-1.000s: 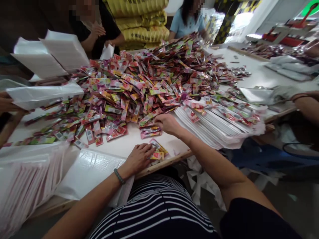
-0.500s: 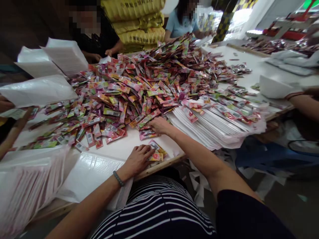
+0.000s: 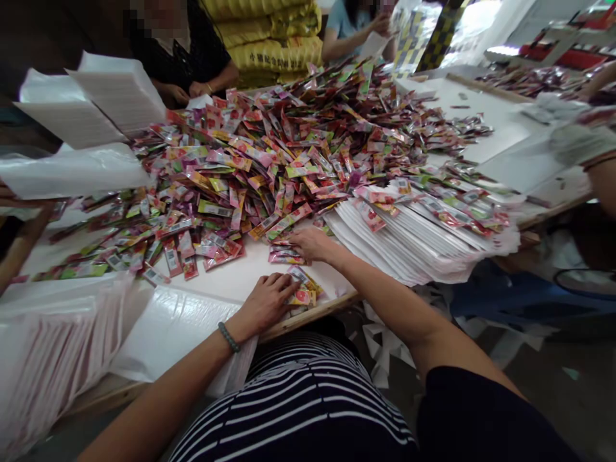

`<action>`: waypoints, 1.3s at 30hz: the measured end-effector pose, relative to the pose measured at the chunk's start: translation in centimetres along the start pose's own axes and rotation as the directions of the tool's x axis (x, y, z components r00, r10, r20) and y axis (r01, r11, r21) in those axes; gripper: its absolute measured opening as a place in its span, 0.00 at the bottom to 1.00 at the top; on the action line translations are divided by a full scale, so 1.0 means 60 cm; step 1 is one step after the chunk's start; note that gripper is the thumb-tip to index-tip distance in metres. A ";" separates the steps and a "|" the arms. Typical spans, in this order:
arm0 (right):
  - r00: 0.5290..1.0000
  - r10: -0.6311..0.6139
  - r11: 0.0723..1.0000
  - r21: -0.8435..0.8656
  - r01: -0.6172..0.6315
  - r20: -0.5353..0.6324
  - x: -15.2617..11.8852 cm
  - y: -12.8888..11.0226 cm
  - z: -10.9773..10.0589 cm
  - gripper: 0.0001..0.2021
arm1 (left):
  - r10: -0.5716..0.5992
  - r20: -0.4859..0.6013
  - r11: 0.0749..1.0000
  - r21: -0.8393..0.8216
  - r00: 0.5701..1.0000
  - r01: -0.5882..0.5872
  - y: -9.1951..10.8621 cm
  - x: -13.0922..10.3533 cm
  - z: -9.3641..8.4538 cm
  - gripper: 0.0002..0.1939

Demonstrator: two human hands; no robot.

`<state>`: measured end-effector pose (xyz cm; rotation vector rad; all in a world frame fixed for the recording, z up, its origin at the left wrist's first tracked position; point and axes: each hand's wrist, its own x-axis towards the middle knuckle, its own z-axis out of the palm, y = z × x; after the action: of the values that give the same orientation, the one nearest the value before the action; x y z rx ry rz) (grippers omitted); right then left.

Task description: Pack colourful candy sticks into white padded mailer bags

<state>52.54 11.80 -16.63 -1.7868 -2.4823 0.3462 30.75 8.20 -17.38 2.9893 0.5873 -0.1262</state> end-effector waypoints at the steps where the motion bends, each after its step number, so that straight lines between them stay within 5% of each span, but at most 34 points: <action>1: 1.000 0.001 1.000 -0.011 -0.001 0.005 -0.003 -0.006 0.000 0.15 | -0.001 0.000 1.000 0.001 1.000 0.001 0.000 0.001 0.000 0.26; 6: 1.000 0.012 0.997 -0.073 -0.012 0.001 -0.022 -0.022 0.002 0.19 | 0.009 0.009 1.000 0.023 1.000 -0.009 -0.002 0.008 0.000 0.25; 12: 0.980 0.195 0.977 -0.101 -0.189 0.052 -0.078 -0.006 0.001 0.15 | 0.061 0.014 0.996 0.059 0.998 -0.061 -0.004 0.021 0.002 0.21; 16: 0.988 0.154 0.988 -0.004 -0.154 0.011 -0.122 -0.019 0.025 0.23 | 0.100 0.029 0.994 0.046 0.995 -0.102 -0.004 0.030 -0.005 0.22; 22: 0.988 0.128 0.985 0.130 -0.117 -0.081 -0.127 -0.053 0.060 0.20 | -0.121 0.078 0.992 -0.027 0.990 0.123 -0.019 0.008 -0.059 0.43; 26: 0.996 0.027 0.979 0.201 -0.010 -0.083 -0.120 -0.082 0.056 0.30 | -0.214 0.158 0.974 -0.037 0.964 0.222 -0.027 0.009 -0.072 0.36; 30: 0.999 -0.001 0.995 0.101 0.006 -0.046 -0.115 -0.107 0.054 0.37 | -0.249 0.161 0.959 -0.096 0.955 0.266 -0.030 0.020 -0.080 0.28; 35: 0.996 -0.035 0.999 -0.034 0.032 -0.081 -0.110 -0.112 0.056 0.34 | -0.268 -0.043 0.962 -0.067 0.963 0.264 0.006 -0.058 -0.127 0.18; 37: 0.991 -0.098 0.994 -0.056 0.093 -0.091 -0.111 -0.113 0.058 0.32 | -0.284 0.033 0.959 -0.008 0.958 0.284 0.038 -0.110 -0.134 0.11; 39: 0.979 -0.173 0.984 -0.066 0.167 -0.106 -0.110 -0.113 0.063 0.30 | -0.383 0.154 0.924 0.083 0.911 0.374 0.068 -0.154 -0.128 0.09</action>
<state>47.73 2.99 -18.29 -1.5507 -2.5649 0.1623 24.27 1.80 -8.52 2.8315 1.1505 -0.4217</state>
